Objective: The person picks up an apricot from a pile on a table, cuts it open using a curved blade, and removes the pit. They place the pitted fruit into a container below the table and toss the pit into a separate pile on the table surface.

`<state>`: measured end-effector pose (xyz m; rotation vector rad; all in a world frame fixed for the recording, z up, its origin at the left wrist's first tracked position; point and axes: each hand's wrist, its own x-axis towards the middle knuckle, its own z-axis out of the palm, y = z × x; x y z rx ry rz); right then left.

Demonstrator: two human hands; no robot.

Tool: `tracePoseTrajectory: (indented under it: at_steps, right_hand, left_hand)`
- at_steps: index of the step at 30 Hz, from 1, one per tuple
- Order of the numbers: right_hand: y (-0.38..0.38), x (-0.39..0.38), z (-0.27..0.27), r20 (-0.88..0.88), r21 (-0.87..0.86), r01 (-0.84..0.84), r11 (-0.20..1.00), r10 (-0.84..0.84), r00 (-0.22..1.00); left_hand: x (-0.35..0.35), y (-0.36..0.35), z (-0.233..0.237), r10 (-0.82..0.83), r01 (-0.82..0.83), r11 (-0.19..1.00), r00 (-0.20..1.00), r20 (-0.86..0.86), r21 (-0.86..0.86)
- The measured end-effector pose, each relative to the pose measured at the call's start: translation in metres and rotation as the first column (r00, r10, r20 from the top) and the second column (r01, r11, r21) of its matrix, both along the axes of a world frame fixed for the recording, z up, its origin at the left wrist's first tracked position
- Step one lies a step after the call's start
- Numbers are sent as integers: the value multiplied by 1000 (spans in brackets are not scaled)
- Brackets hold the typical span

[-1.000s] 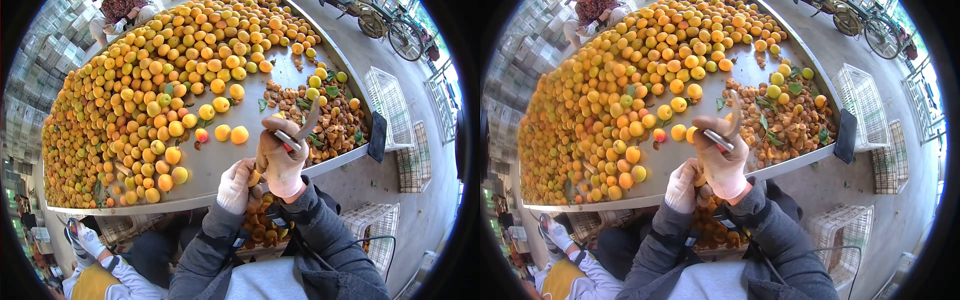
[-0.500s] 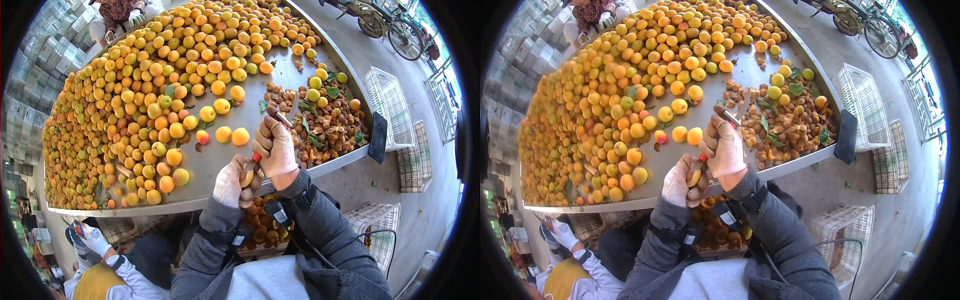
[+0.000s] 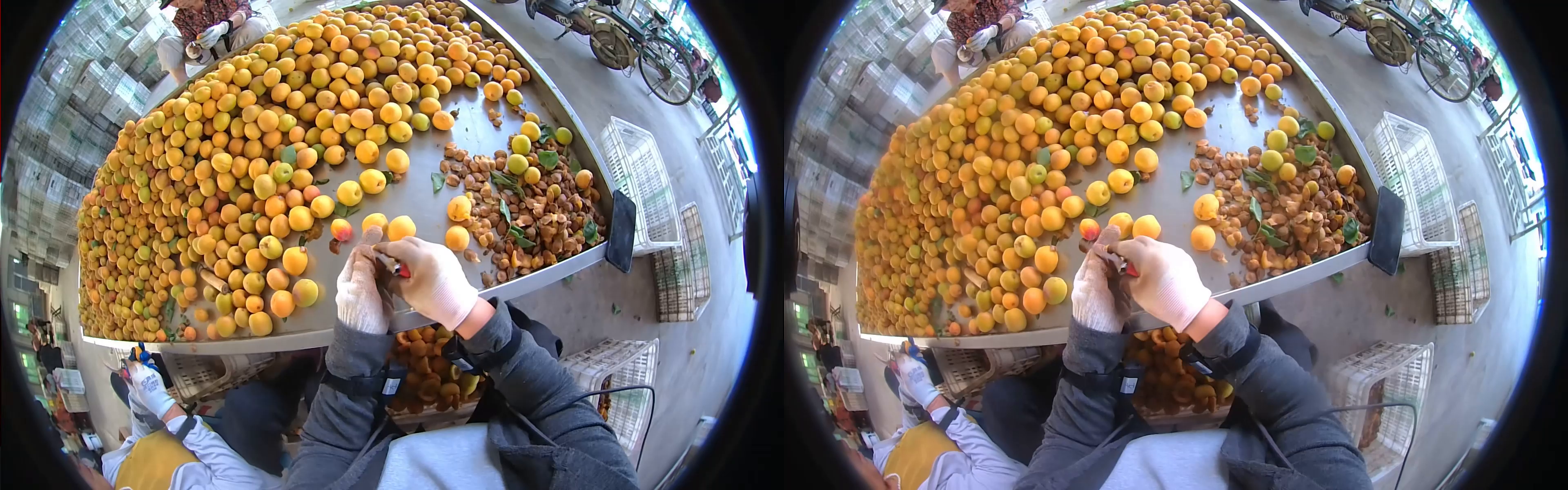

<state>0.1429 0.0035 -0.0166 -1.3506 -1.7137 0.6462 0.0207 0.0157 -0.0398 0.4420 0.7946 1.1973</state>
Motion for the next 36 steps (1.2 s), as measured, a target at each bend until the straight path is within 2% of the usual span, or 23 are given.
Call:
tracePoseTrajectory:
  at_steps: [1,5,6,7,8,9,11,13,14,18,20,21,23,24,25,26,27,28,29,31,32,35,36]
  right_hand:
    - [-3,-4,0,74,32,13,999,-15,997]
    - [-8,-10,-8,93,54,12,998,-17,995]
    - [-8,-9,-7,57,98,75,992,-81,995]
    - [-9,-8,-5,18,140,140,980,-144,989]
    - [-8,0,9,45,22,240,970,-241,970]
    - [-4,11,9,158,54,289,956,-294,943]
    - [-3,18,14,117,95,265,960,-275,954]
    - [-12,10,7,74,94,35,995,-42,996]
    - [-15,3,4,156,92,-35,995,21,987]
    - [-14,6,3,226,15,-69,997,64,972]
    - [-11,10,0,-108,10,-64,998,65,992]
    - [-8,16,-6,-213,-63,22,998,-35,976]
    - [-4,35,1,-351,-99,156,983,-181,919]
    - [-3,49,6,-377,-233,203,951,-281,883]
    - [-2,61,14,-388,-363,244,899,-384,838]
    - [-3,70,29,-485,-443,231,866,-448,751]
    - [-1,81,22,-535,-372,279,885,-450,715]
    - [-2,88,25,-580,-401,307,863,-499,644]
    - [-4,95,30,-620,-431,332,839,-543,567]
    - [-8,108,35,-575,-511,336,791,-605,550]
    - [-8,109,31,-632,-467,324,823,-567,528]
    - [-9,112,24,-692,-379,303,874,-485,534]
    - [-9,113,27,-672,-406,303,862,-506,541]
  left_hand:
    - [-1,-2,0,52,-52,999,998,-33,-12]
    - [-9,-8,-6,56,-58,998,987,-148,-5]
    - [-12,-4,-3,58,-64,989,997,-51,-134]
    - [-16,-2,-6,57,-64,989,997,-52,-133]
    - [-21,0,-12,82,-65,989,989,127,-129]
    - [-24,0,-16,106,-71,989,948,301,-126]
    - [-24,-3,-8,123,-86,986,953,276,-143]
    - [-20,-7,-3,43,-7,990,968,247,-141]
    - [-21,-10,-1,-3,13,993,996,84,-118]
    - [-20,-11,-14,-69,85,992,984,166,-92]
    - [-18,-17,2,-82,83,995,997,13,-50]
    - [-19,-20,12,-84,84,995,996,9,-50]
    - [-27,-29,29,-265,264,964,960,-89,-24]
    - [-31,-33,32,-386,386,922,919,-82,-5]
    - [-32,-34,35,-392,393,919,916,-83,-3]
    - [-32,-34,38,-474,557,816,799,-370,156]
    - [-29,-35,42,-451,721,648,625,-638,248]
    - [-15,-39,47,-311,613,723,701,-642,318]
    - [-6,-36,48,-318,623,715,695,-645,318]
    - [15,-22,47,-238,535,838,541,-807,111]
    - [27,-13,40,-157,531,836,473,-867,139]
    - [68,14,9,95,586,803,52,-994,107]
    - [81,21,2,93,578,815,-70,-993,35]
